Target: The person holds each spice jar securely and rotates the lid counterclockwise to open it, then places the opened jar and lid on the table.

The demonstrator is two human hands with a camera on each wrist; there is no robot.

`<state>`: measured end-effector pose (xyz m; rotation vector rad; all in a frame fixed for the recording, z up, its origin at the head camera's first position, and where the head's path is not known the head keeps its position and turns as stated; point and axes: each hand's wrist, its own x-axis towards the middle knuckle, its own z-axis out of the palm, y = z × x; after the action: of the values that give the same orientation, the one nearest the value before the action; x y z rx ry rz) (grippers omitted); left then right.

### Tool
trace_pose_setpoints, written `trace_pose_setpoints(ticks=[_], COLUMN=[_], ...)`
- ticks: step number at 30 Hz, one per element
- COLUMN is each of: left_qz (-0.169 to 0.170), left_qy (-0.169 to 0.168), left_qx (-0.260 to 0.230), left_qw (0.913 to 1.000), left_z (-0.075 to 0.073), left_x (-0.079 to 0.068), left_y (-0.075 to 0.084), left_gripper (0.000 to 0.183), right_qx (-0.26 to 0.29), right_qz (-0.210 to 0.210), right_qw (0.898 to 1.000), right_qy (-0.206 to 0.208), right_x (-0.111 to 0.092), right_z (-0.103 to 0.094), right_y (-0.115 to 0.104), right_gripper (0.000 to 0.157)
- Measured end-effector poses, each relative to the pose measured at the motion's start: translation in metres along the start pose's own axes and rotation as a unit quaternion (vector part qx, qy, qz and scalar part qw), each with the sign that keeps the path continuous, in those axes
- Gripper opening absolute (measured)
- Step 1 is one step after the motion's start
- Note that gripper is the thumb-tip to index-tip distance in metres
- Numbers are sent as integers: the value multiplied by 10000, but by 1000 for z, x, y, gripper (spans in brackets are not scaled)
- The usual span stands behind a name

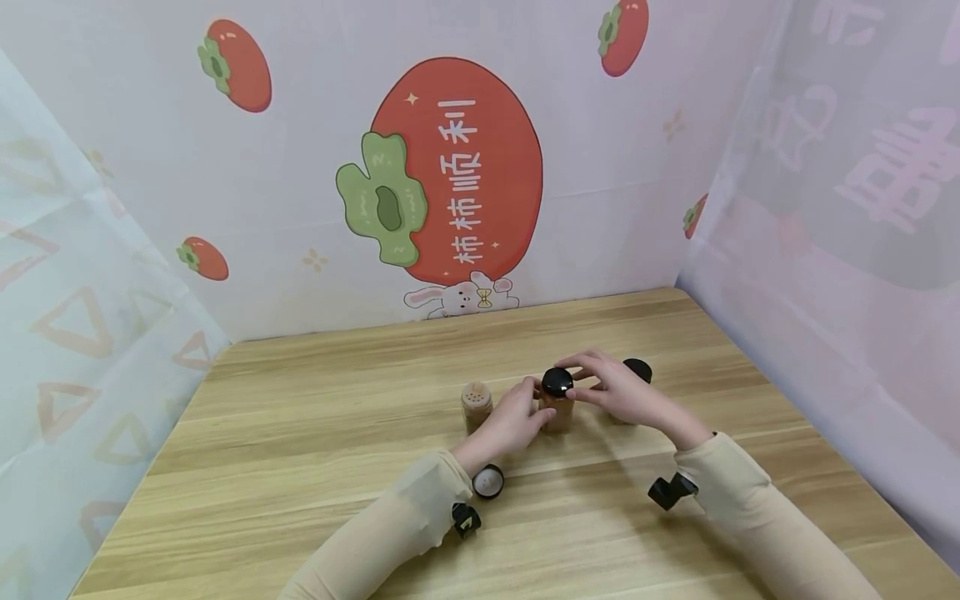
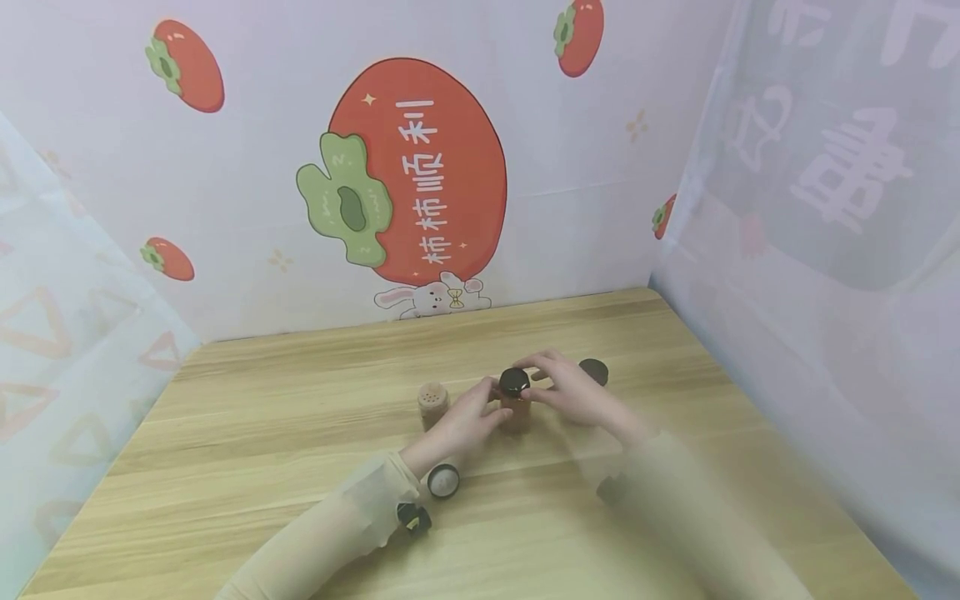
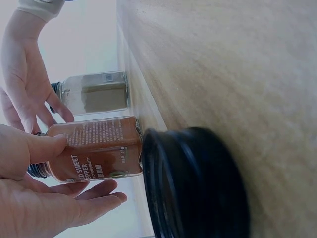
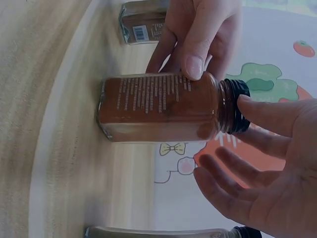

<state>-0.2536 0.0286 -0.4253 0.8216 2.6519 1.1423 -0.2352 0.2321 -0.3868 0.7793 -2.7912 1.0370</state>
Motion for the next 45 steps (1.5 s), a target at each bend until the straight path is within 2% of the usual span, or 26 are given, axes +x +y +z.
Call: trace_pose_setpoints(ticks=[4,12,20,28,33,45], left_qz=[0,40,-13,-49,-71,-83], left_qy=[19,47,26,4,-1,-10], left_qx=[7,9,29,24,75,56], left_qw=[10000,10000,10000,10000,9999,9999], left_z=[1,1,1,1,1,1], left_x=[0,0,1,1,2,1], left_y=[0,0,-1,-1,-2,-1], left_gripper=[32,32,34,33,33,34], right_qx=[-52,-23,50,128,69,271], right_qz=[130,642,669,632,534,298], right_qw=[9995,9942,9898,9897,9919,9988], right_qy=[279,867,1260,1279,1153,295], right_x=[-2,-6,-6,-5,-5,1], right_z=[4,14,24,27,24,5], right_y=[-1,-3,-6,-8,-7,-1], right_gripper=[43,40,43,42,39,38])
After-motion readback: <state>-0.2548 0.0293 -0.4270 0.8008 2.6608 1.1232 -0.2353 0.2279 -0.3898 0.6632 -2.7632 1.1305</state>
